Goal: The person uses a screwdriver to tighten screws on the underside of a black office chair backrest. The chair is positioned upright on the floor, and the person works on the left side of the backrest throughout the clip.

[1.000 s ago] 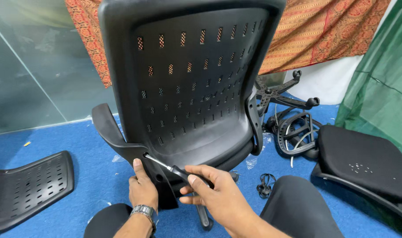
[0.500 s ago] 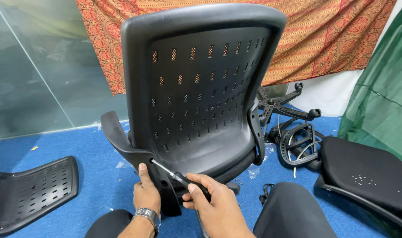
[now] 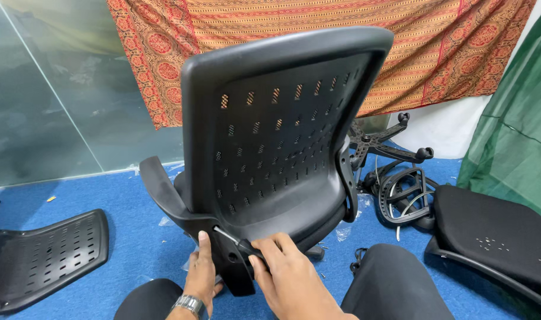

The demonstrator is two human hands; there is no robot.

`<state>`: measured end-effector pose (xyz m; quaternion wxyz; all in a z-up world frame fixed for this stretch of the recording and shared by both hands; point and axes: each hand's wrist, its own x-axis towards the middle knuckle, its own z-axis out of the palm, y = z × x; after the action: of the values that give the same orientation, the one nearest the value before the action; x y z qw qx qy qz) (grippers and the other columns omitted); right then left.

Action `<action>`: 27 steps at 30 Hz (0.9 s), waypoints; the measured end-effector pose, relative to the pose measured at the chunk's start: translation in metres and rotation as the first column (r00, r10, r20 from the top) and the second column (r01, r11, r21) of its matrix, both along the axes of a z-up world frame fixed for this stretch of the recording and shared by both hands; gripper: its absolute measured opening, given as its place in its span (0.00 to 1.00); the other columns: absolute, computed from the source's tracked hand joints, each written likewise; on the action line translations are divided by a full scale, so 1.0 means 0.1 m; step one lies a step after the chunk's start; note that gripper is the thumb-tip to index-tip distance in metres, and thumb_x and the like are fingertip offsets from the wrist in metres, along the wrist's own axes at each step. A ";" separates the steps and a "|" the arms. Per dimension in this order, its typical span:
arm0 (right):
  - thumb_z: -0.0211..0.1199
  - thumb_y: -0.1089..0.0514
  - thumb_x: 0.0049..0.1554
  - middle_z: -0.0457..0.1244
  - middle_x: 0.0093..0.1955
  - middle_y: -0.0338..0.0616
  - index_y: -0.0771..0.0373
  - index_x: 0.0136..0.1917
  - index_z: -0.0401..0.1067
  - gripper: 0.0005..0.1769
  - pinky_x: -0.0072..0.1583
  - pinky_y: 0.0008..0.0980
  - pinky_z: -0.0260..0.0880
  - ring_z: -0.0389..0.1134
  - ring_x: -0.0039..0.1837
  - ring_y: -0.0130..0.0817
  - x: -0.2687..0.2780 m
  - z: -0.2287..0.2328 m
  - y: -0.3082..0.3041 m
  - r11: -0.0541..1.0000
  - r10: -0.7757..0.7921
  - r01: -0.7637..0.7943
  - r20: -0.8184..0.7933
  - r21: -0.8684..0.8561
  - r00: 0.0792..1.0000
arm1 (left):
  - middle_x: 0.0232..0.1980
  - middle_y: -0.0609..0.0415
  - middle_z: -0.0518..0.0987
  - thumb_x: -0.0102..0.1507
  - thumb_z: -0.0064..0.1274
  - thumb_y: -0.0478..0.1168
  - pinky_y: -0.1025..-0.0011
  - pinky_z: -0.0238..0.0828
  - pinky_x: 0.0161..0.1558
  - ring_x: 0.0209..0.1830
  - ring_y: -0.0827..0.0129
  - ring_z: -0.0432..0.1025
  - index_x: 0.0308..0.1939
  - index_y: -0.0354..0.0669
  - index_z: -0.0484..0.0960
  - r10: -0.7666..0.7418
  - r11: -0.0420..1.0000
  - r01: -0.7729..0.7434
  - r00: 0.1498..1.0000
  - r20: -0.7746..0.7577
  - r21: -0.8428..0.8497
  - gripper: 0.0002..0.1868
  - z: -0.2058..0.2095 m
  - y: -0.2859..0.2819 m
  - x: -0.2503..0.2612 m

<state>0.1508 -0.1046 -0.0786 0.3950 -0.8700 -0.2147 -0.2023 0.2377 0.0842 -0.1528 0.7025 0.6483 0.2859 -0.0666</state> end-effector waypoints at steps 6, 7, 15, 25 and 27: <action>0.64 0.53 0.57 0.62 0.59 0.53 0.58 0.65 0.69 0.23 0.52 0.50 0.71 0.70 0.53 0.59 -0.03 -0.18 0.01 0.992 -0.116 0.108 -0.132 -0.067 0.985 | 0.81 0.42 0.53 0.56 0.40 0.76 0.29 0.49 0.72 0.81 0.43 0.51 0.80 0.52 0.46 0.013 1.000 -0.013 1.000 -0.001 0.023 0.56 0.11 0.04 0.05; 0.65 0.53 0.57 0.61 0.58 0.54 0.59 0.65 0.68 0.24 0.52 0.50 0.71 0.70 0.53 0.59 -0.04 -0.20 -0.01 0.993 -0.110 0.103 -0.127 -0.060 0.986 | 0.79 0.42 0.56 0.56 0.41 0.76 0.31 0.51 0.70 0.78 0.43 0.55 0.78 0.50 0.49 0.018 0.999 -0.018 1.000 0.012 0.040 0.55 0.09 0.04 0.06; 0.64 0.58 0.56 0.59 0.56 0.56 0.64 0.61 0.62 0.22 0.52 0.51 0.71 0.70 0.53 0.61 -0.09 -0.27 -0.13 0.998 -0.032 0.025 -0.125 -0.061 0.992 | 0.43 0.51 0.80 0.57 0.58 0.62 0.68 0.69 0.39 0.36 0.70 0.72 0.58 0.32 0.72 0.159 0.979 -0.116 0.949 0.274 -0.166 0.40 -0.23 0.07 0.12; 0.62 0.53 0.61 0.60 0.51 0.60 0.72 0.63 0.62 0.25 0.40 0.44 0.74 0.70 0.40 0.57 -0.08 -0.47 -0.07 0.946 0.076 -0.069 0.010 -0.316 0.997 | 0.54 0.35 0.78 0.61 0.54 0.68 0.61 0.70 0.51 0.49 0.56 0.74 0.62 0.25 0.71 0.069 0.981 -0.108 0.969 0.235 0.159 0.46 -0.24 0.07 0.12; 0.61 0.52 0.62 0.60 0.51 0.60 0.73 0.64 0.61 0.26 0.40 0.43 0.74 0.71 0.39 0.55 -0.08 -0.46 -0.09 0.940 0.088 -0.107 -0.073 -0.323 0.993 | 0.60 0.32 0.75 0.61 0.51 0.70 0.60 0.69 0.60 0.60 0.52 0.73 0.66 0.26 0.67 0.043 0.956 -0.096 0.980 0.192 0.277 0.49 -0.21 0.06 0.11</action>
<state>0.1432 -0.1133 -0.1251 0.2611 -0.9172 -0.2764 -0.1192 0.2490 0.0906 -0.1736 0.6271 0.7356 0.2491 0.0605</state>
